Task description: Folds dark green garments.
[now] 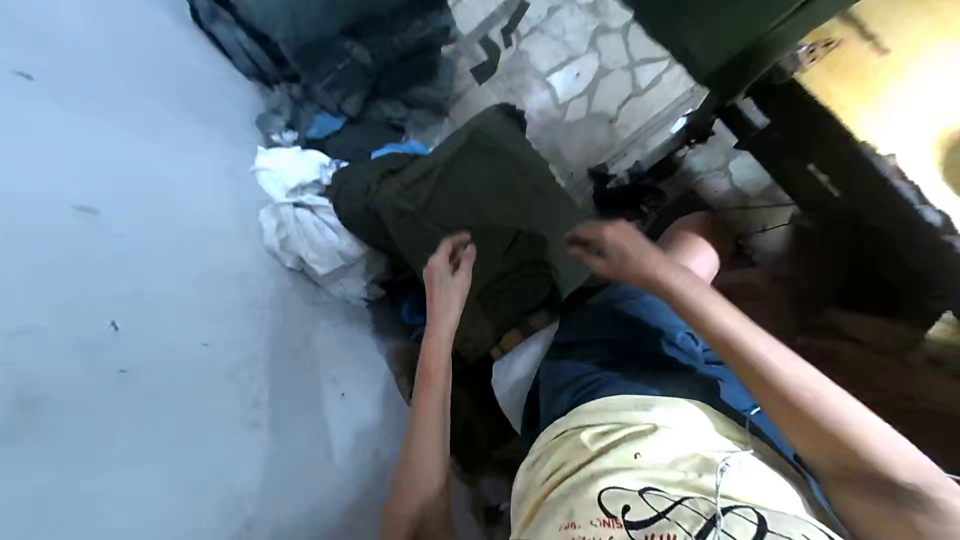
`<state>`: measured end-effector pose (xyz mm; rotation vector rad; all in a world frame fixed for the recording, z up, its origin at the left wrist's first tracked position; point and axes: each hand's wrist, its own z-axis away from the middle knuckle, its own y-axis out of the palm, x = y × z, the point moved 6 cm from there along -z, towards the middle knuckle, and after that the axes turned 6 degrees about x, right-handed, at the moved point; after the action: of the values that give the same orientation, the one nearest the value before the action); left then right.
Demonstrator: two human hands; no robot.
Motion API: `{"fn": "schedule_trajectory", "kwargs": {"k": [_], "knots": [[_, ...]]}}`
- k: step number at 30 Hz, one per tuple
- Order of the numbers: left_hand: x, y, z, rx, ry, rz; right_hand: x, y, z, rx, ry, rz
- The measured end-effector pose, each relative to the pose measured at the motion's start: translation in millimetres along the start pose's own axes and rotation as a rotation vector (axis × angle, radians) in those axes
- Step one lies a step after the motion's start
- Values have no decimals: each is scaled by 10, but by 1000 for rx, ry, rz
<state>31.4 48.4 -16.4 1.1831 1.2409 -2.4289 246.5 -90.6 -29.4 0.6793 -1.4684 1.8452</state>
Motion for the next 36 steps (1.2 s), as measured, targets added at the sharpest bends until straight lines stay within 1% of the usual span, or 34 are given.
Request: {"fn": "schedule_trajectory", "kwargs": {"k": [1,2,4,5,7,8,9,10,11,12,14,16,17,18,19,20,21,23,25,28,29,30,32,33,34,35,36], "knots": [[320,76,172,6,-82,15,24,332,-105,75,-14,27],[533,164,329,18,-137,29,48,618,-191,142,-35,94],[711,359,579,20,-160,52,19,1000,-297,216,-48,282],[720,454,662,-7,-132,54,-7,1076,-310,239,-20,361],[645,646,691,-109,34,27,-17,996,-322,288,33,437],[573,745,655,-147,141,2,0,887,-340,332,57,413],[481,836,585,-150,228,-27,33,766,-381,386,72,355],[369,910,481,-126,282,-53,89,634,-457,401,50,294],[251,953,355,-80,298,-79,181,512,-558,377,5,256],[147,948,212,-50,284,-90,303,409,-673,317,-54,236],[54,769,-98,-68,187,-15,544,280,-894,143,-122,258],[149,459,-361,-97,111,122,702,272,-958,-102,-190,285],[228,327,-436,-96,80,200,749,337,-890,-209,-249,301],[294,237,-468,-92,46,291,771,453,-758,-253,-320,321],[309,190,-461,-75,18,392,748,616,-588,-220,-391,345],[287,181,-422,-41,-9,494,658,810,-418,-115,-433,393],[254,205,-367,-2,-21,565,505,995,-276,10,-418,449],[210,327,-254,81,9,621,175,1197,-134,230,-247,529],[216,468,-164,151,54,602,90,1070,-178,293,-177,516],[226,582,29,280,114,432,273,581,-435,316,-145,208],[212,612,50,283,128,341,341,426,-566,285,-136,134],[191,630,22,247,143,241,402,327,-694,235,-126,116],[136,603,-184,64,174,94,512,255,-902,87,-73,179],[136,554,-291,-25,139,76,581,275,-936,-27,-56,238],[177,497,-391,-89,93,128,665,317,-918,-159,-78,313],[246,440,-482,-136,38,241,743,383,-858,-278,-152,385],[327,398,-541,-169,-14,390,789,502,-751,-322,-268,439]]}}
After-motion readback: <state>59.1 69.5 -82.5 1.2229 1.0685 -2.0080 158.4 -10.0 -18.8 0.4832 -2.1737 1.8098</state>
